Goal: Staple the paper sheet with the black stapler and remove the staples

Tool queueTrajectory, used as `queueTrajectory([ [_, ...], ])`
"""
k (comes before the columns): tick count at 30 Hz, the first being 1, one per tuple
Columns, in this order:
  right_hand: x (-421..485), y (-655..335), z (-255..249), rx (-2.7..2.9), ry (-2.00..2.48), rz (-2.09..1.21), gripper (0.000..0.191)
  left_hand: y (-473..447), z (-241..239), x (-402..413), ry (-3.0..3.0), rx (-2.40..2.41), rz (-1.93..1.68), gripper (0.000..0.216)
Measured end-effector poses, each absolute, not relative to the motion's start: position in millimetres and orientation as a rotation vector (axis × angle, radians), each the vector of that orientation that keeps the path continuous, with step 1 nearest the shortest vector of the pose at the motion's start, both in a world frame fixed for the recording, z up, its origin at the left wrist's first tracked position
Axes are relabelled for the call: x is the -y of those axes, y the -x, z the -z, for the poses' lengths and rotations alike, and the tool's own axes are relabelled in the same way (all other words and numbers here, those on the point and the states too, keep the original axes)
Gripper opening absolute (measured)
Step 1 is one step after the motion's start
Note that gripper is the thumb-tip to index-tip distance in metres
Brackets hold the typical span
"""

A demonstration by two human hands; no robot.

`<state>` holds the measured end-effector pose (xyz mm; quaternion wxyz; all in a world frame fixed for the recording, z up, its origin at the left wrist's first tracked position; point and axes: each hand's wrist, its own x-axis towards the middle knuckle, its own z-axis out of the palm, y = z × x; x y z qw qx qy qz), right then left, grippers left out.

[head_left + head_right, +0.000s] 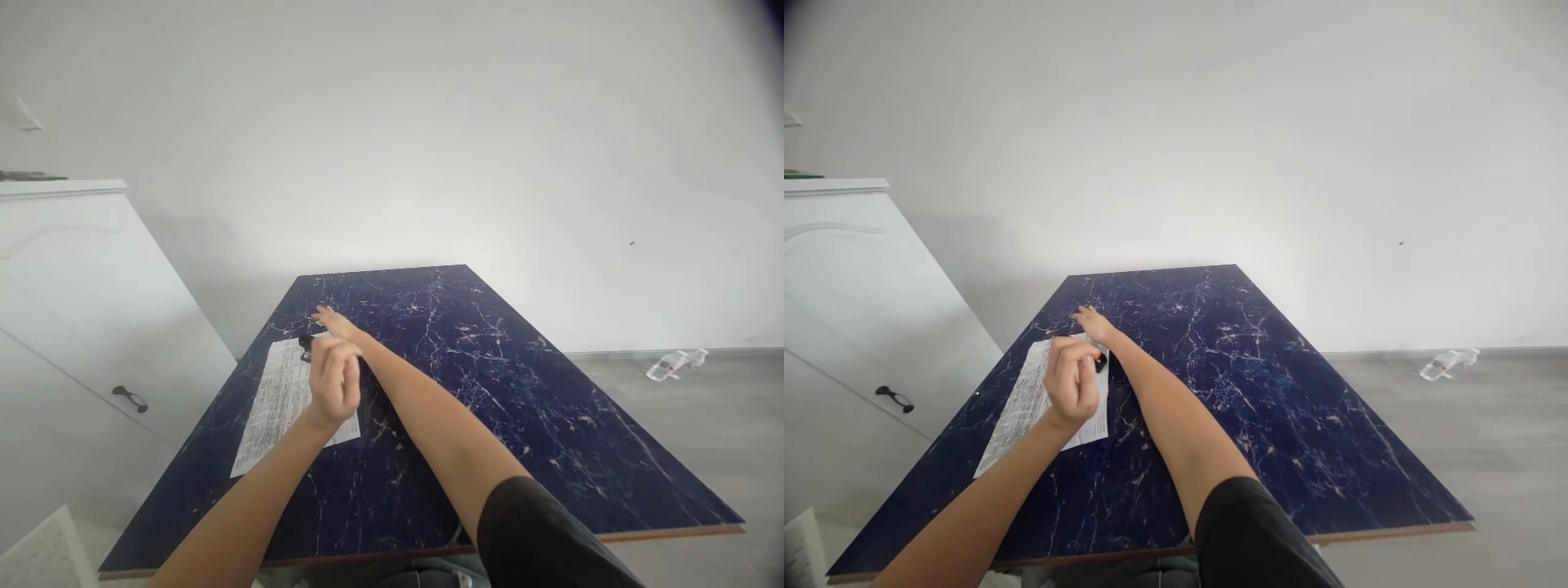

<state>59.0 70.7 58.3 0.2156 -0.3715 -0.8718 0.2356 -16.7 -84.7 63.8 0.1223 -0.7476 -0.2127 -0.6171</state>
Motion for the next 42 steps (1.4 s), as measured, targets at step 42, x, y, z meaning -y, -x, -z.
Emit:
queueTrajectory([
  [42, 93, -273, -17, 1.918, 1.425, 0.07, 0.034, -13, -20, 52, 2.806, 1.193, 0.979, 0.032],
])
